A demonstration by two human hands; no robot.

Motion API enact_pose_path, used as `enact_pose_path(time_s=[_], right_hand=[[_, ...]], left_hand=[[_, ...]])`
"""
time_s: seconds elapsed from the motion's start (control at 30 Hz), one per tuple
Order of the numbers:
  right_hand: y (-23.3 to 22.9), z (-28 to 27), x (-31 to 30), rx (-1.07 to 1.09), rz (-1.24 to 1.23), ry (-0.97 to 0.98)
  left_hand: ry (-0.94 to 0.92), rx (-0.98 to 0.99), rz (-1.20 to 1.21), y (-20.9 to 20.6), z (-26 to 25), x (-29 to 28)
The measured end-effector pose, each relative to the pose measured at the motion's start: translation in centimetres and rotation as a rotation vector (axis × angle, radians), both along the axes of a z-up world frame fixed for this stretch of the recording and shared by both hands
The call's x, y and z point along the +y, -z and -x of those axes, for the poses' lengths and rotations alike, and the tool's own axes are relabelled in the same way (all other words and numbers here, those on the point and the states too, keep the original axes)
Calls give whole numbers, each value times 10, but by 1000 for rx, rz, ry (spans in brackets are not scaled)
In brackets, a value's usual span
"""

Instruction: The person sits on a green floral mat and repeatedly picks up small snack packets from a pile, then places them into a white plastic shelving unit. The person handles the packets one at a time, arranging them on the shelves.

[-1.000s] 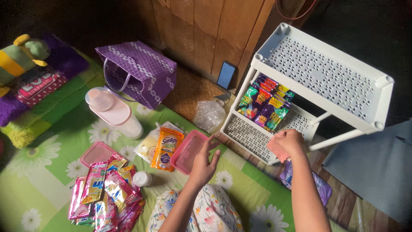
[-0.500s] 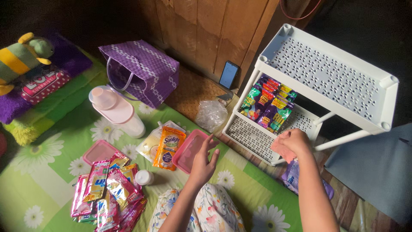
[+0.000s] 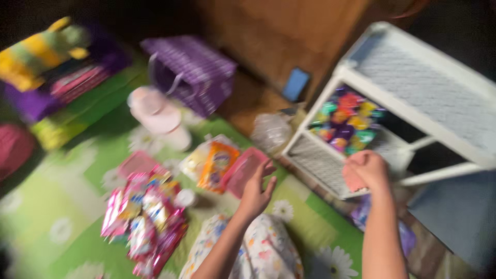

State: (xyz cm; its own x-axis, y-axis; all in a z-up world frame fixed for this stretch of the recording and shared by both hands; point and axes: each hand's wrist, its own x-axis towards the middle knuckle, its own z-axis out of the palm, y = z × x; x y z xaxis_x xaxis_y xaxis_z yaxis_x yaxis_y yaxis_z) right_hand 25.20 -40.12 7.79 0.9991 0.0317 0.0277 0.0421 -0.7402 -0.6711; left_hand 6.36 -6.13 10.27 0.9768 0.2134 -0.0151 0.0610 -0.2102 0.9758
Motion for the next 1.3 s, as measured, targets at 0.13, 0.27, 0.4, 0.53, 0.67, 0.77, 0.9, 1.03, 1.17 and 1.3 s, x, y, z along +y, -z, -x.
enact_pose_path(time_s=[0.13, 0.27, 0.4, 0.53, 0.67, 0.77, 0.9, 1.03, 1.17, 1.3], right_hand=[[31, 24, 49, 249, -528, -119], [85, 56, 149, 255, -301, -120], [133, 102, 252, 452, -934, -289], [170, 148, 329, 589, -860, -186], [198, 179, 375, 578, -847, -135], [204, 192, 390, 560, -742, -189], [184, 208, 402, 616, -828, -175], [162, 216, 403, 594, -896, -204], [163, 222, 395, 564, -857, -194], [172, 224, 389, 692, -787, -67]], left_hand=[[-69, -101, -47, 23, 25, 24], [-224, -68, -73, 47, 55, 63], [-402, 182, -17, 76, 87, 103], [-607, 67, -194, 118, 120, 139], [-815, 301, -310, 154, 156, 175], [-844, 506, -441, 174, 176, 199], [-840, 458, -669, 179, 188, 215], [-836, 543, -768, 169, 180, 219], [-862, 706, -734, 174, 176, 219], [-855, 805, -548, 206, 185, 233]])
